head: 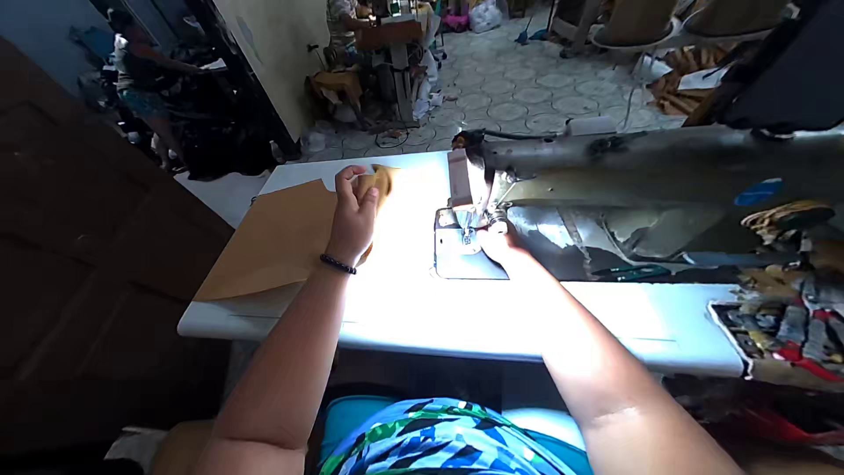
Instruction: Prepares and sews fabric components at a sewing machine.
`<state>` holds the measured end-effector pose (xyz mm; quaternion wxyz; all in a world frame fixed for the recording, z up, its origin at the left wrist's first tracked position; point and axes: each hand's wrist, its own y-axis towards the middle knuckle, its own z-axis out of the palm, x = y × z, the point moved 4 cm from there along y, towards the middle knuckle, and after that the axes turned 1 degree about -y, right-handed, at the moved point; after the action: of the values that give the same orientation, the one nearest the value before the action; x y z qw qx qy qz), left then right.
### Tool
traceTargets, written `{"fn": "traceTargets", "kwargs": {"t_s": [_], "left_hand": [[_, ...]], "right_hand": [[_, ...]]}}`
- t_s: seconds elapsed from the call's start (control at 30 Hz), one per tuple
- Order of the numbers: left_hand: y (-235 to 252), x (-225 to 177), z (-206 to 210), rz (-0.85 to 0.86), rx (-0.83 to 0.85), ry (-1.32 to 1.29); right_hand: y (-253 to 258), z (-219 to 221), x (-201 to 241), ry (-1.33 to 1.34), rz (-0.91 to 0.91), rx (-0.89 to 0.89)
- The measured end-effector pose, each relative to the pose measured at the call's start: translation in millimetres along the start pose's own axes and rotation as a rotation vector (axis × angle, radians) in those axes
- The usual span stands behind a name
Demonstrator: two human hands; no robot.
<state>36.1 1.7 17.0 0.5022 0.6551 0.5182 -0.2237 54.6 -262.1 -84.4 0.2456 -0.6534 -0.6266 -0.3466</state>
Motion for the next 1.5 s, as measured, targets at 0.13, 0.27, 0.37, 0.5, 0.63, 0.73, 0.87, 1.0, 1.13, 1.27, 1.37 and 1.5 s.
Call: {"fn": "traceTargets", "kwargs": {"t_s": [0.13, 0.27, 0.37, 0.5, 0.63, 0.73, 0.87, 1.0, 1.13, 1.27, 1.37, 1.5], "left_hand": [[-43, 49, -4, 0.199, 0.441, 0.647], [-111, 103, -6, 0.052, 0.893, 0.946], [-157, 70, -2, 0.111, 1.024, 0.857], [-183, 26, 49, 0.04, 1.203, 0.705], [-146, 19, 117, 0.049, 0.983, 0.686], [-128, 23, 133, 0.039, 0.906, 0.665], [-149, 27, 112, 0.189, 0.751, 0.438], [-170, 37, 84, 0.193, 0.732, 0.246], [-175, 28, 57, 0.253, 0.55, -0.121], [-170, 37, 46, 0.233, 0.585, 0.438], [-178, 46, 50, 0.172, 0.729, 0.753], [-180, 38, 54, 0.154, 0.733, 0.721]], "right_hand": [[-28, -19, -25, 0.107, -0.132, 0.051], [-104, -72, -70, 0.148, -0.169, 0.02], [-155, -96, -102, 0.219, -0.209, -0.217], [-163, -92, -102, 0.277, -0.243, -0.331], [-160, -87, -92, 0.219, -0.266, -0.324], [-196, -83, -86, 0.146, -0.283, -0.301], [-269, -54, -108, 0.2, -0.134, -0.167], [-309, -55, -173, 0.413, 0.607, -0.351], [-309, -70, -224, 0.621, 0.804, -0.648], [-297, -80, -255, 0.672, 0.88, -0.733], [-291, -68, -270, 0.726, 0.939, -0.659], [-300, -42, -276, 0.613, 0.949, -0.557]]}}
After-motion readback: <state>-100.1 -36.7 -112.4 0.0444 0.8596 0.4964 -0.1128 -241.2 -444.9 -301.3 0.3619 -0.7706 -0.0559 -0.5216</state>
